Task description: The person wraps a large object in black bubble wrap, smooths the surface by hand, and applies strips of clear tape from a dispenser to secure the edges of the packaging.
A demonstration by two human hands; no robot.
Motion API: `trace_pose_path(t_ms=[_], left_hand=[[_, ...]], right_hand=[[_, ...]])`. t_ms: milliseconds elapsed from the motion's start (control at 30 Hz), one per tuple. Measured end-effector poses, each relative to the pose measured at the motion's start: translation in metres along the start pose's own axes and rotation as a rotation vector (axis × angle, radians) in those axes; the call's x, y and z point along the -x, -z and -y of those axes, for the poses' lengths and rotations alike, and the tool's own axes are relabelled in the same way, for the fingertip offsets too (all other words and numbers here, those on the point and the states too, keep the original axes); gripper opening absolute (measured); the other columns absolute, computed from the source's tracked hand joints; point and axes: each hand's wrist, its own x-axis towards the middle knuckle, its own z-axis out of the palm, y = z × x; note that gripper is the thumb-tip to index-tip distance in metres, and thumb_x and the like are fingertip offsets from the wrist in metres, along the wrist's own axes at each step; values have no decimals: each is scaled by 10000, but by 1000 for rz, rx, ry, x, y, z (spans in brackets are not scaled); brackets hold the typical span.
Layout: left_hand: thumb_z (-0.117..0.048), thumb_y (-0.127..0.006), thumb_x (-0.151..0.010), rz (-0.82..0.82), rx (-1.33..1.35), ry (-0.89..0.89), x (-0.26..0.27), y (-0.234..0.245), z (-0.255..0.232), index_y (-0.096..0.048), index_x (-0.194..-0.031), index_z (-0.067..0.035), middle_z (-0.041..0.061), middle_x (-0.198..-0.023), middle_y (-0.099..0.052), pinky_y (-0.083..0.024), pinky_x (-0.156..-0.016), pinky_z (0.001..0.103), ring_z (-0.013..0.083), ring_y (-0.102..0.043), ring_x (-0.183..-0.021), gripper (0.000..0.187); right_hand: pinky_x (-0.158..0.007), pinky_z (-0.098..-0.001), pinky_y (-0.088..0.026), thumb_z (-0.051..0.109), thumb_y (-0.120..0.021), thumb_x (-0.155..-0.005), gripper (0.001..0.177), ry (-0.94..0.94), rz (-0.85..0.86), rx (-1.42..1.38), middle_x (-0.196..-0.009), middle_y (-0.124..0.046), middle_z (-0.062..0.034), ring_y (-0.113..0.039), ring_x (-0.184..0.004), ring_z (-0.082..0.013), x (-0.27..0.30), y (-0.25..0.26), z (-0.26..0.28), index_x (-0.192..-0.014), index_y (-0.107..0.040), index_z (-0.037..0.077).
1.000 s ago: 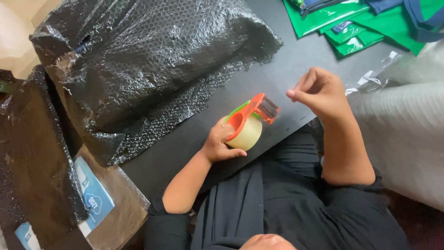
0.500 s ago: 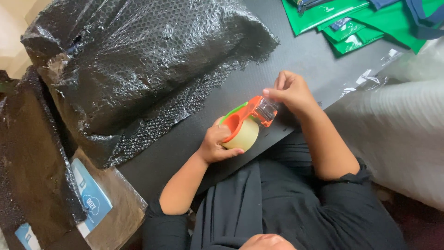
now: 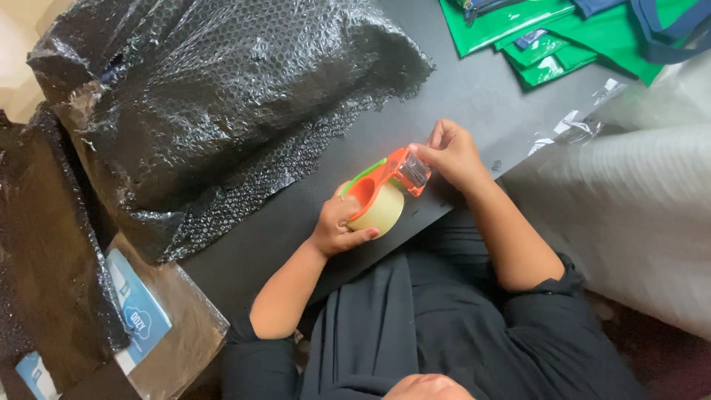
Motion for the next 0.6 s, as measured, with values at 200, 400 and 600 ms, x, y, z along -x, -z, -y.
trace_pose_path(t_ms=[200, 400, 600], left_hand=[[-342, -917, -781, 4, -19, 17, 4, -1, 2, -752, -787, -70, 70, -730, -709, -423, -1022, 520, 298, -686, -661, 318], [-347, -926, -779, 16, -42, 14, 8, 2, 11, -764, -807, -85, 63, -752, -728, -409, -1045, 508, 272, -693, -670, 309], [-299, -939, -741, 5, -43, -34, -7, -1, -10, -744, -751, -63, 72, -693, -699, -455, -978, 535, 305, -662, -615, 306]], right_hand=[[-469, -216, -449, 89, -875, -859, 398, 15, -8, 72, -653, -629, -68, -577, -515, -119, 2, -1, 5, -783, -485, 80], [-461, -214, -453, 75, -859, -859, 388, 4, 27, 15, -640, -638, -67, -586, -504, -119, 8, -1, 22, -767, -482, 87], [-456, -214, -436, 112, -912, -832, 422, 10, 36, -150, -631, -615, -59, -584, -498, -118, -7, 7, 10, -735, -502, 105]])
